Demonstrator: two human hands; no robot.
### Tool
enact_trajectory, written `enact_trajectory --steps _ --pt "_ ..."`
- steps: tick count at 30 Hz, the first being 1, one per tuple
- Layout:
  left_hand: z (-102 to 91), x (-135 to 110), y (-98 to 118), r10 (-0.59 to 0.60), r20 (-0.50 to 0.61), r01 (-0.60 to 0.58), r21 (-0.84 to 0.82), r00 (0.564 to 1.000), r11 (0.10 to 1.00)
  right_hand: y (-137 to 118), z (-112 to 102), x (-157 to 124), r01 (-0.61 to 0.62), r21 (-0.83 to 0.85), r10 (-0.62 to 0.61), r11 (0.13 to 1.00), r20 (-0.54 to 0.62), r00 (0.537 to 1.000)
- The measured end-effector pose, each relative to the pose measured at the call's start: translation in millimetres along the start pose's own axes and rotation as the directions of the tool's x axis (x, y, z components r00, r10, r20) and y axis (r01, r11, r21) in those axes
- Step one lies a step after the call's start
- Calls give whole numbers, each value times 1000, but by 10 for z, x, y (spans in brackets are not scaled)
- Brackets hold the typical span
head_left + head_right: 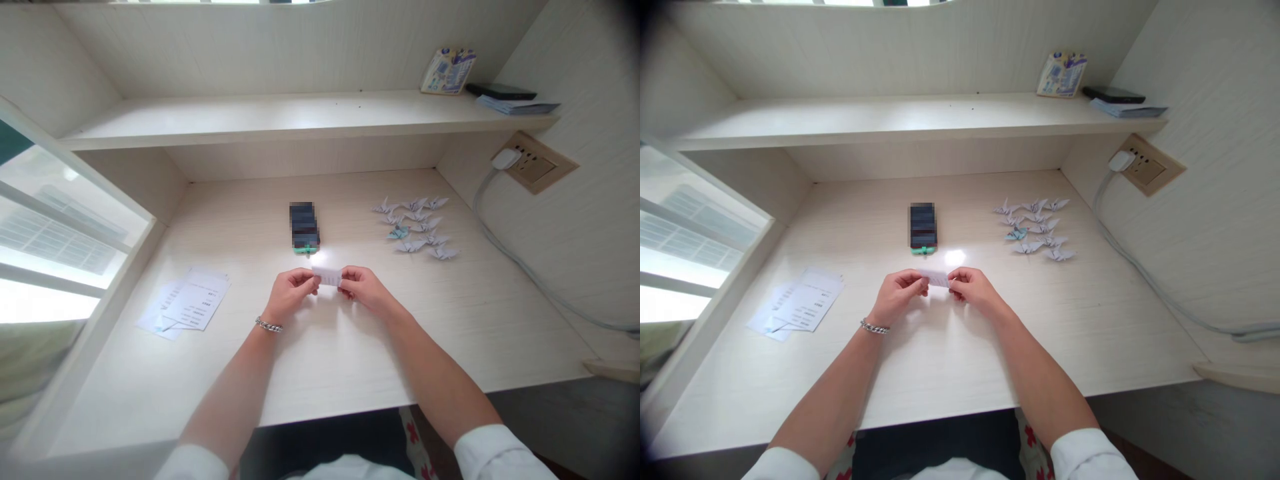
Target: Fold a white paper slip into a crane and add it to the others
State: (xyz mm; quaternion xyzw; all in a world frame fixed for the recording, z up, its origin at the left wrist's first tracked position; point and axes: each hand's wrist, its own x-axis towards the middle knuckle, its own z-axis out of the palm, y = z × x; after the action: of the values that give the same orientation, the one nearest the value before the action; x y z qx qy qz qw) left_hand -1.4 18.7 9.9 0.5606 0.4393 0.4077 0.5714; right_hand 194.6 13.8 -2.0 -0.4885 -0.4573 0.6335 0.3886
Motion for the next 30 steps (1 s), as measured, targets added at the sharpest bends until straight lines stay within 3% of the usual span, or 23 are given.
enact_trajectory --steps 3,9,13,18,24,30 --pt "7 -10 24 16 2 -16 81 1000 997 -42 28 -35 88 -60 -88 994 7 996" --pt "1 -22 5 -35 60 26 137 998 990 -43 27 -41 148 169 -139 974 -66 988" --pt "3 -10 -28 -46 66 38 112 997 993 -21 17 -31 187 41 -183 982 -88 979" --pt "38 2 -47 -49 70 47 22 996 999 -27 34 -50 129 -23 -130 991 -47 990" --pt "16 8 -65 -117 84 113 46 990 992 6 20 -28 32 -82 -30 996 28 999" --pt "-87 218 -68 -149 103 142 74 983 987 14 16 134 -50 -43 53 998 65 996"
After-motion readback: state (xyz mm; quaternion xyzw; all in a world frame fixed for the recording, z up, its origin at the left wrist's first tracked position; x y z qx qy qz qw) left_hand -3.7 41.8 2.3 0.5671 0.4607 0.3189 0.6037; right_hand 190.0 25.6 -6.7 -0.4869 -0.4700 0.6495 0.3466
